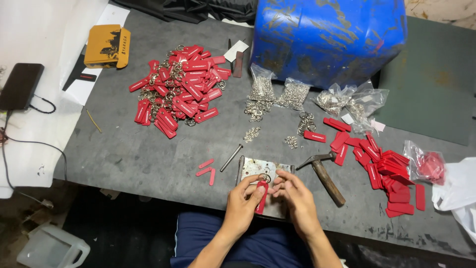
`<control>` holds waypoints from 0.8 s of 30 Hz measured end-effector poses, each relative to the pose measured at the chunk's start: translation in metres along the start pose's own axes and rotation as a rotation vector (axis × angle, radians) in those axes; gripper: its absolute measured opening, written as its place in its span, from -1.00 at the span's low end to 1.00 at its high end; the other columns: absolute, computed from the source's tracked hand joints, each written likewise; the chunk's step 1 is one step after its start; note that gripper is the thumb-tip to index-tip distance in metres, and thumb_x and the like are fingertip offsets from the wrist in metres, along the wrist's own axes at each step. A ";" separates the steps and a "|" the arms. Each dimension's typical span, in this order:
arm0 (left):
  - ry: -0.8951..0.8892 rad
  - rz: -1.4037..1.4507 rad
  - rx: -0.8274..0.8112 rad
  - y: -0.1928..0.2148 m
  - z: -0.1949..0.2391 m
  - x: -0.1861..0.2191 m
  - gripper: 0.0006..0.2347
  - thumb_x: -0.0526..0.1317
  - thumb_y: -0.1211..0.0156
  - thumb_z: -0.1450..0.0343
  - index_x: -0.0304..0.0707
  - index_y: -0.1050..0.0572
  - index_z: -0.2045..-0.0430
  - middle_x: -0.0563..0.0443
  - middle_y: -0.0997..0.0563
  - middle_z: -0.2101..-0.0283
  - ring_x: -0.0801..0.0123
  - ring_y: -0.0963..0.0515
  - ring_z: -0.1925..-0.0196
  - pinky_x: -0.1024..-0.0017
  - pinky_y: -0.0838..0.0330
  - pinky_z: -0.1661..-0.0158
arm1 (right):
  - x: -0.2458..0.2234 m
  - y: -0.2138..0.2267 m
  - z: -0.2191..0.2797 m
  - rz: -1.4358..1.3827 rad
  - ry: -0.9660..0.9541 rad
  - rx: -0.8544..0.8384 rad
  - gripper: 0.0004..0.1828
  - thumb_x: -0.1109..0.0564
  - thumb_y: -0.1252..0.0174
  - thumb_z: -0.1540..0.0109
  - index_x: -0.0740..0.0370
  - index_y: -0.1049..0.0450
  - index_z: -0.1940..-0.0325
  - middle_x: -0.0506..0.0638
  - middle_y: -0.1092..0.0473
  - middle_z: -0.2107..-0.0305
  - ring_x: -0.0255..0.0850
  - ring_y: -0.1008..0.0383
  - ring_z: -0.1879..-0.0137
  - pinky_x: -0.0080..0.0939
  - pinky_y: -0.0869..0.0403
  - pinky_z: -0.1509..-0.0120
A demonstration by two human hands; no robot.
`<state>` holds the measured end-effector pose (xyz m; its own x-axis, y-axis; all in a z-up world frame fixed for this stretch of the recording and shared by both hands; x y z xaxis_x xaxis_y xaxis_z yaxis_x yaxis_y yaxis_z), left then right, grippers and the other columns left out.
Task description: Assembling red leather tags by inserting rivets and hammering them on a metal block
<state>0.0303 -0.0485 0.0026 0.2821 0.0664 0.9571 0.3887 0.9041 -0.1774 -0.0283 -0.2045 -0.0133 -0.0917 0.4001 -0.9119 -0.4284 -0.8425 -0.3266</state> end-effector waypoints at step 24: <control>0.106 0.547 0.565 0.132 -0.022 -0.010 -0.79 -0.33 -0.26 -0.41 -0.55 -0.60 0.16 -0.25 -0.71 0.31 0.21 -0.61 0.52 0.44 -0.50 0.42 | 0.059 -0.104 -0.043 -0.161 -0.179 -0.069 -0.74 0.24 -0.14 -0.28 0.61 -0.53 0.14 0.16 -0.33 0.55 -0.13 -0.26 0.56 -0.21 -0.22 0.53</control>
<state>0.0977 0.0614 -0.0356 0.3974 0.5483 0.7358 -0.3249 0.8340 -0.4460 0.0494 -0.1090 -0.0435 -0.1880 0.5835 -0.7900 -0.3885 -0.7829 -0.4859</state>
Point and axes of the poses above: each hand's wrist, its own z-axis away from the middle knuckle, its own y-axis out of the back of the hand, x = y × z, the point moved 7 cm from there along -z, towards the middle knuckle
